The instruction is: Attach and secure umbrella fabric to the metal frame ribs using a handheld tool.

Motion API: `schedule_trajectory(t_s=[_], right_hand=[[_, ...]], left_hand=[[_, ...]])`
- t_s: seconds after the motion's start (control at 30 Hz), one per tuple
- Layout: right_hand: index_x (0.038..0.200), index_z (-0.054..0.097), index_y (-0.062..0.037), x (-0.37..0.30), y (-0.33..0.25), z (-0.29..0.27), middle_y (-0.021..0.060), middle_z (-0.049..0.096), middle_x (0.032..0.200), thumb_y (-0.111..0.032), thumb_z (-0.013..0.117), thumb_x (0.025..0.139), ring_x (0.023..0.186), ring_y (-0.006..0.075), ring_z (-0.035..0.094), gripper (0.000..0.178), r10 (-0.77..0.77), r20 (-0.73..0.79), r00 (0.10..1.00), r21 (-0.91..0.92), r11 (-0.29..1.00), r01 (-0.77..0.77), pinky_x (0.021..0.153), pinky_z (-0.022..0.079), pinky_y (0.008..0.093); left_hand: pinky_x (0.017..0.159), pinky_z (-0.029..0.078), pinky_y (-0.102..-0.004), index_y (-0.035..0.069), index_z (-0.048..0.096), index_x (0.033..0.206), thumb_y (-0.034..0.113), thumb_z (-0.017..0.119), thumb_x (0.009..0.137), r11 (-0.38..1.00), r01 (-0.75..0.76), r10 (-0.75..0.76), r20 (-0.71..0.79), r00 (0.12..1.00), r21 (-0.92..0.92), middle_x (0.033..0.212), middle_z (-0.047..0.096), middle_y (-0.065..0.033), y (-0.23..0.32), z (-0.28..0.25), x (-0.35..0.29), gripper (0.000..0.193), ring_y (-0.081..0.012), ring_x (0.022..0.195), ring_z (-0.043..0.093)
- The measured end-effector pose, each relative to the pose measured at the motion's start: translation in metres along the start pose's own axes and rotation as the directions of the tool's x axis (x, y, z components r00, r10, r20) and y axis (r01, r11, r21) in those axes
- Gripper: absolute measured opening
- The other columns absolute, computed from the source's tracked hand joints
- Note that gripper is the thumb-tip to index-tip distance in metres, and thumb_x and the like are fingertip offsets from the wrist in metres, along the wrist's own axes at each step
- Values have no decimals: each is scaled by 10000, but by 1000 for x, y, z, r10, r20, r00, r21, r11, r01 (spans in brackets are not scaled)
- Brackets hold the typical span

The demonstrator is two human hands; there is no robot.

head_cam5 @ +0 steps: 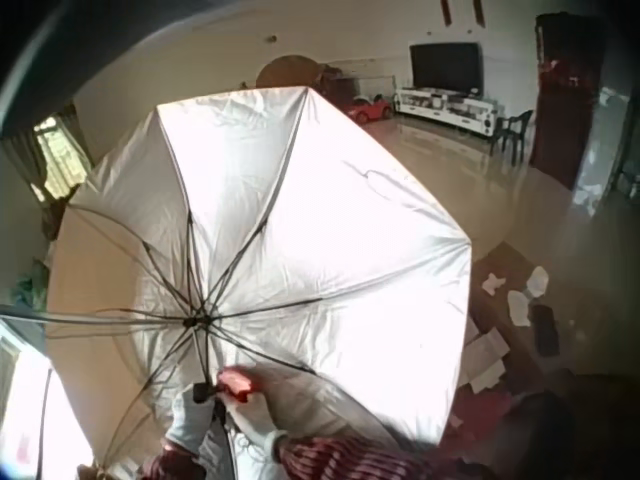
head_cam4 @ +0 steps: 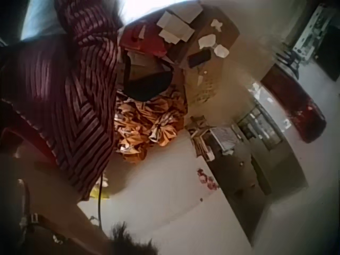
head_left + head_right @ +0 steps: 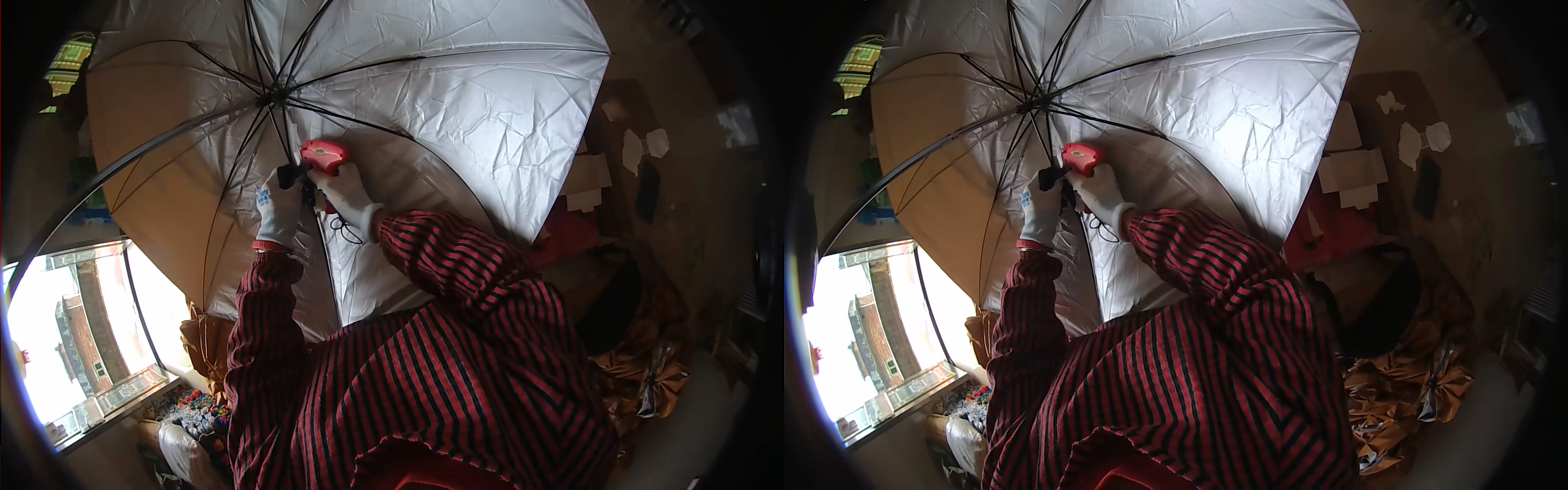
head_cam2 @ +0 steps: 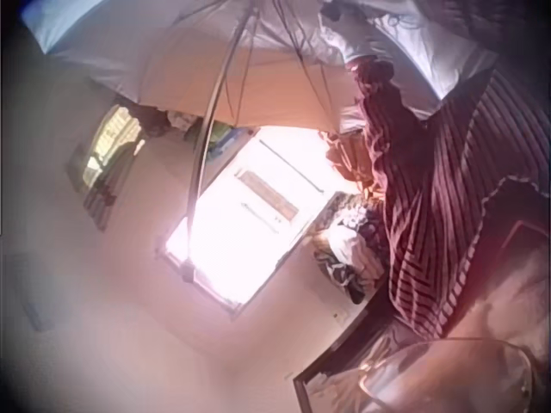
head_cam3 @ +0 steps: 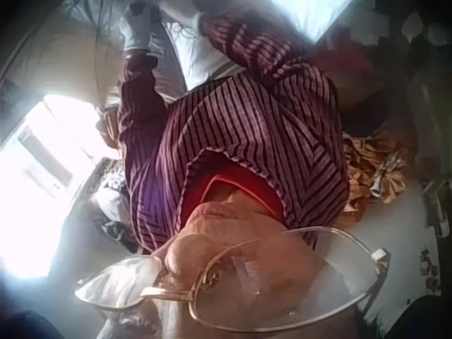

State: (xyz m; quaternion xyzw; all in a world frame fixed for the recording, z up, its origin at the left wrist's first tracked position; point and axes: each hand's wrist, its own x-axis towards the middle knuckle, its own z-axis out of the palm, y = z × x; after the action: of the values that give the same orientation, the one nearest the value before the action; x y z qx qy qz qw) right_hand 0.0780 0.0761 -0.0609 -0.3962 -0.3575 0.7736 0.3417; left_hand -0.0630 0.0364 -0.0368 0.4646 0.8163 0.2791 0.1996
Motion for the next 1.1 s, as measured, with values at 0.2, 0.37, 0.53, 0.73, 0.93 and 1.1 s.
schedule_trajectory(t_s=[0.2, 0.37, 0.53, 0.73, 0.93, 1.1], right_hand=[[1019, 625, -15, -12, -4, -13, 40, 625, 749, -181, 663, 833, 612, 118, 605, 252, 95, 153, 984, -52, 995, -88, 517, 489, 287], [1113, 606, -35, 0, 3, -19, 68, 647, 983, -174, 674, 849, 819, 134, 644, 306, -2, 136, 991, 94, 995, -11, 692, 525, 276], [1120, 597, -17, 22, 16, -38, 40, 646, 1009, -165, 618, 901, 909, 124, 636, 265, -26, 417, 909, 351, 927, -134, 816, 506, 278], [1092, 602, -52, 30, 20, -49, 28, 665, 1023, -244, 609, 917, 896, 133, 648, 259, -7, 585, 811, 406, 868, -285, 807, 522, 293], [1123, 587, -59, 20, 17, -40, 35, 673, 1008, -256, 600, 922, 877, 145, 661, 282, 36, 629, 777, 483, 765, -426, 796, 537, 292], [1099, 592, -67, 30, 18, -39, 38, 675, 996, -276, 578, 933, 869, 136, 660, 268, 91, 703, 705, 437, 726, -530, 780, 538, 295]], left_hand=[[656, 510, -316, 21, 691, 962, 102, 628, 791, 978, 125, -132, -33, 991, -166, 804, 703, -104, -1, 6, -1, 200, -187, 717, 668], [588, 496, -309, 21, 693, 957, 108, 617, 808, 982, 38, -51, -63, 997, -184, 771, 696, -91, -7, 8, 3, 188, -157, 654, 647], [519, 468, -295, 22, 693, 944, 114, 604, 826, 964, 82, -101, -63, 993, -253, 699, 653, -54, -7, 5, 1, 175, -124, 588, 603], [469, 441, -287, 22, 690, 936, 124, 598, 840, 932, 120, -131, -8, 991, -341, 681, 624, -34, 3, -1, -6, 167, -116, 544, 569], [573, 463, -256, 12, 675, 992, 123, 577, 867, 942, 152, -140, 61, 988, -300, 827, 661, -44, 6, -5, -4, 194, -108, 673, 599], [614, 470, -262, 3, 673, 994, 107, 576, 852, 927, 210, -205, 50, 977, -311, 848, 670, -46, 2, -4, -4, 200, -111, 705, 606]])
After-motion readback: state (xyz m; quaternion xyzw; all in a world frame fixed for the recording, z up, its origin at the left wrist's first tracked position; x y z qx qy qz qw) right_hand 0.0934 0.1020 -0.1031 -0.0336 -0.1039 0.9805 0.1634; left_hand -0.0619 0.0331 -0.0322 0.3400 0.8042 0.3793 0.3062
